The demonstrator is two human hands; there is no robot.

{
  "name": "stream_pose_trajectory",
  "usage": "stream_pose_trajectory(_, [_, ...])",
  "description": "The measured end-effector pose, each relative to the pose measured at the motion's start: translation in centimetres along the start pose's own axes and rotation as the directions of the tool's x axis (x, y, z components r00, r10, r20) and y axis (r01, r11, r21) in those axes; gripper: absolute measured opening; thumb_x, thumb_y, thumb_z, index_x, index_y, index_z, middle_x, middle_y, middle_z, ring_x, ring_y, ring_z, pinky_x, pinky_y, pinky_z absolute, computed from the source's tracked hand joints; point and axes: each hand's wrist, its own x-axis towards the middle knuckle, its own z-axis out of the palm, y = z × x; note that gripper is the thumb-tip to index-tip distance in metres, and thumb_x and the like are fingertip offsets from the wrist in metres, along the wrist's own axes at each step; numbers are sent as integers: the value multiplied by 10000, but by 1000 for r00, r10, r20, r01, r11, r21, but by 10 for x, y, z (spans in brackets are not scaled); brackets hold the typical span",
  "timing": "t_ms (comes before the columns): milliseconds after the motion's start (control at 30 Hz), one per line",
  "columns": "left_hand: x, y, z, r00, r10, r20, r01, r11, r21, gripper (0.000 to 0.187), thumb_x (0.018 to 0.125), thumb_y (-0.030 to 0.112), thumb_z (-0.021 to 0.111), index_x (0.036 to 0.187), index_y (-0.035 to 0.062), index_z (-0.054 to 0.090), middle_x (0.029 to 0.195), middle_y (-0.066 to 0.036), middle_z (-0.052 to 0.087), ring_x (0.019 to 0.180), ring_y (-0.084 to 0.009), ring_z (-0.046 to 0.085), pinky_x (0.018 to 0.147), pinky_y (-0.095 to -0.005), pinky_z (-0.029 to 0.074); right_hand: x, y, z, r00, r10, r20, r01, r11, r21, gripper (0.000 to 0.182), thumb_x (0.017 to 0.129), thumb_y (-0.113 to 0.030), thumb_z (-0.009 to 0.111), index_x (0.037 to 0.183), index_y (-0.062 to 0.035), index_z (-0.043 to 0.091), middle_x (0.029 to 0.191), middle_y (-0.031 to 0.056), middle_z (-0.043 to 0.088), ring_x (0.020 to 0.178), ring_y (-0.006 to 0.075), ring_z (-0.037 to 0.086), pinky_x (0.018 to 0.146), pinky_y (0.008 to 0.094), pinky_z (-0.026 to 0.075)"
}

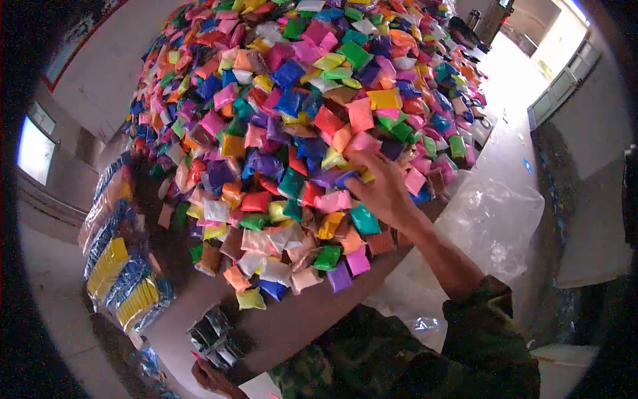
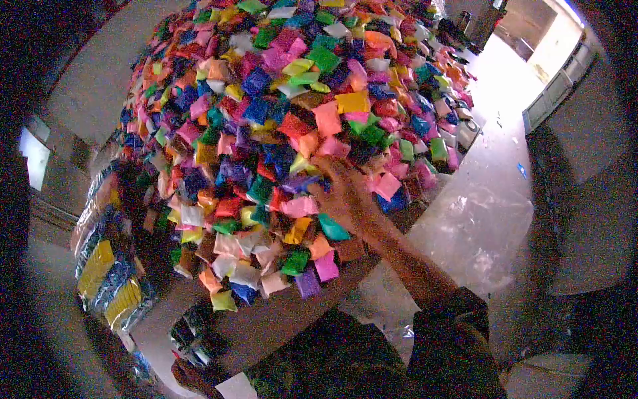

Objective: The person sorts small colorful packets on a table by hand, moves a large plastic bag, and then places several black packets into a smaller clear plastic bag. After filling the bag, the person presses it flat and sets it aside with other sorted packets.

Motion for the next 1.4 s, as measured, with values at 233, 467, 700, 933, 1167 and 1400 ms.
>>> stream_pose_trajectory(233, [0, -3, -2, 997, -70, 35, 75, 981, -180, 275, 978, 252, 740, 934, -18, 769, 864, -163, 713, 774, -306, 656, 726, -431, 550, -16, 9, -40, 962, 269, -51, -271, 962, -37, 363, 922, -237, 736, 1216, -38, 661, 1110, 149, 711, 1004, 300, 719, 873, 419, 578])
stream_pose_trajectory(467, [1, 3, -2, 990, -120, 68, 129, 981, -143, 281, 990, 246, 723, 943, -28, 757, 885, -171, 714, 789, -317, 660, 739, -440, 548, -54, 55, -82, 873, 450, -185, -447, 892, 60, 325, 938, -265, 708, 1168, -40, 660, 1102, 142, 710, 1022, 320, 707, 847, 460, 585])
stream_pose_trajectory(700, [1, -20, 2, 991, -123, 59, 125, 992, -27, 370, 995, 354, 708, 970, -13, 744, 906, -185, 708, 795, -337, 643, 752, -466, 536, -84, 59, -99, 858, 496, -133, -510, 793, -333, 655, 776, -366, 826, 1312, -94, 566, 1284, 168, 621, 1227, 406, 573, 1014, 518, 490])
stream_pose_trajectory(933, [0, -45, 8, 996, 91, 24, -92, 995, 37, 366, 1003, 342, 699, 972, -20, 746, 905, -186, 708, 815, -341, 640, 787, -466, 539, -85, 81, -74, 911, 395, -118, -397, 762, -511, 1048, 681, -382, 894, 1550, -80, 392, 1425, 194, 556, 1363, 404, 464, 1153, 479, 374])
stream_pose_trajectory(1167, [-1, -16, 1, 998, -18, 55, 17, 1000, 19, 329, 1012, 312, 687, 985, -9, 750, 918, -184, 713, 815, -341, 646, 780, -465, 543, -31, 93, -60, 839, 544, -6, -544, 838, 39, 1094, 701, -276, 913, 1592, -65, 314, 1476, 219, 513, 1406, 333, 460, 1155, 421, 395])
stream_pose_trajectory(1400, [-1, -33, 3, 996, 82, 39, -86, 990, 116, 334, 1014, 314, 685, 972, -11, 750, 891, -167, 708, 802, -331, 649, 751, -465, 537, 31, 84, -28, 882, 471, -18, -348, 677, 648, 865, 693, -90, 906, 1414, -52, 430, 1299, 106, 608, 1162, 233, 621, 974, 367, 556])
